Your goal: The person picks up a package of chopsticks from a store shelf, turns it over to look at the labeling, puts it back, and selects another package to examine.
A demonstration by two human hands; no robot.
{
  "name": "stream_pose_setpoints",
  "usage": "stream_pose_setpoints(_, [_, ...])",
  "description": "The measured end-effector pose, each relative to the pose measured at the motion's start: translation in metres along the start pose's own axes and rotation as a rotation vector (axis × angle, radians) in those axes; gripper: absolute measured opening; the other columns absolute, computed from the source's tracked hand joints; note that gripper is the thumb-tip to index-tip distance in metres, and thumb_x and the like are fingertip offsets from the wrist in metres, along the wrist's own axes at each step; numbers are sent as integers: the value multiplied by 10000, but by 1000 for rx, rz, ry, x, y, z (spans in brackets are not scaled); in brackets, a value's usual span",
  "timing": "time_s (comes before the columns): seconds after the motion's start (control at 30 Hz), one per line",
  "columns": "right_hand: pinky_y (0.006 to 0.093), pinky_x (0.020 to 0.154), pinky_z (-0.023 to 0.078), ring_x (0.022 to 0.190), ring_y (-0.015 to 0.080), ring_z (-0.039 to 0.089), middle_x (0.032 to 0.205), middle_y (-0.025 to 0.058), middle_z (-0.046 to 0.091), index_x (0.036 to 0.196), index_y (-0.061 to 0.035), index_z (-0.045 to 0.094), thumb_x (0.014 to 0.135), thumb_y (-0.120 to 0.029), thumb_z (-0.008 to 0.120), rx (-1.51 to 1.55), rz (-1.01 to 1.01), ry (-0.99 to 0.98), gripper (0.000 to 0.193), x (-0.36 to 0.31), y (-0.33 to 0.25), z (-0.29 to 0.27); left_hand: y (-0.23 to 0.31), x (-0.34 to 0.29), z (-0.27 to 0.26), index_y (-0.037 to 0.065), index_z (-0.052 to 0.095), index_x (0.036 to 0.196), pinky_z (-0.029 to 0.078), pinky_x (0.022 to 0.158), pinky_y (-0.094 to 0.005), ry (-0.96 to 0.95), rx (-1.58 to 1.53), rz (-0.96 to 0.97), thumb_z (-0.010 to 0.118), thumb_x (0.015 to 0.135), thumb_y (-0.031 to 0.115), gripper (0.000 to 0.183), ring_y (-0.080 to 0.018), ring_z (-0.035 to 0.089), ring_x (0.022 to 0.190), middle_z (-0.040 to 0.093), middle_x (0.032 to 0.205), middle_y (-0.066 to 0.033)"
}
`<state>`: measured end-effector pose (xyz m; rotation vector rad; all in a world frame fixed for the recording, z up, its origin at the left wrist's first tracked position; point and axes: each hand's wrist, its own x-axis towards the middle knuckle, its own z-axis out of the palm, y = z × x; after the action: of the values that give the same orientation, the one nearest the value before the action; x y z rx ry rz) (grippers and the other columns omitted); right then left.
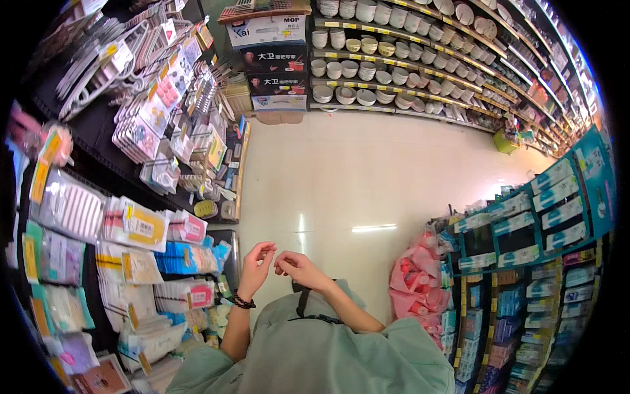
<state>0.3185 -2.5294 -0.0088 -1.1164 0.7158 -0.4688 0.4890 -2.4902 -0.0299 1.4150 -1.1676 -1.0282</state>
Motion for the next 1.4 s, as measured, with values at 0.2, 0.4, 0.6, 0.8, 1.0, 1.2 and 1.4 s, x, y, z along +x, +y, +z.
stream_pose_setpoints(0.2, [281, 781, 476, 840, 118, 584, 877, 38, 632, 976, -8, 595, 1003, -214, 501, 30, -54, -55, 228, 95, -24, -47, 6, 101, -2, -13, 593, 1145, 512, 783, -277, -115, 33, -89, 498, 968, 44, 210, -149, 634, 901, 671, 994, -107])
stream_pose_setpoints(0.4, [287, 772, 492, 801, 123, 578, 847, 52, 650, 959, 24, 636, 1006, -244, 496, -16, -32, -1, 306, 206, -57, -118, 15, 218, 0, -25, 581, 1159, 512, 737, -295, -197, 221, -115, 479, 973, 49, 224, -171, 645, 820, 664, 935, -146])
stream_pose_setpoints(0.6, [274, 775, 464, 820, 114, 567, 848, 30, 635, 922, 9, 631, 1011, -263, 490, 190, -49, 93, 319, 327, -129, -176, 47, 357, -4, -45, 560, 1194, 522, 744, -361, -40, 370, 185, 548, 947, 75, 275, -316, 665, 868, 646, 1029, -208])
stream_pose_setpoints(0.8, [279, 745, 457, 784, 107, 535, 837, 25, 620, 921, -2, 612, 1019, -235, 476, 76, -145, 74, 286, 402, -178, -216, 41, 459, -10, -39, 573, 1195, 541, 767, -314, 40, 114, 84, 574, 927, 48, 282, -230, 679, 915, 667, 1031, -180])
stream_pose_setpoints(1.0, [282, 731, 482, 809, 109, 562, 873, 33, 625, 948, -6, 591, 1001, -206, 509, 177, -38, 200, 223, 474, -198, -260, 29, 554, -13, -26, 581, 1222, 537, 772, -292, -44, 59, -42, 593, 927, 49, 304, -175, 666, 901, 676, 1066, -138])
stream_pose_setpoints(1.2, [310, 754, 507, 848, 147, 602, 901, 62, 620, 1061, -16, 544, 989, -128, 490, 160, -23, 269, 144, 570, -221, -313, 0, 685, -32, 4, 618, 1186, 519, 822, -333, -45, 137, 166, 597, 893, 39, 296, -263, 646, 978, 659, 1117, -158])
stream_pose_setpoints(1.4, [327, 785, 515, 927, 210, 635, 989, 111, 622, 1137, -31, 507, 986, -103, 470, 143, 38, 283, 171, 687, -295, -364, 1, 842, -86, 11, 637, 1148, 492, 903, -406, 171, 410, 299, 597, 869, 43, 284, -354, 609, 1054, 652, 1117, -190])
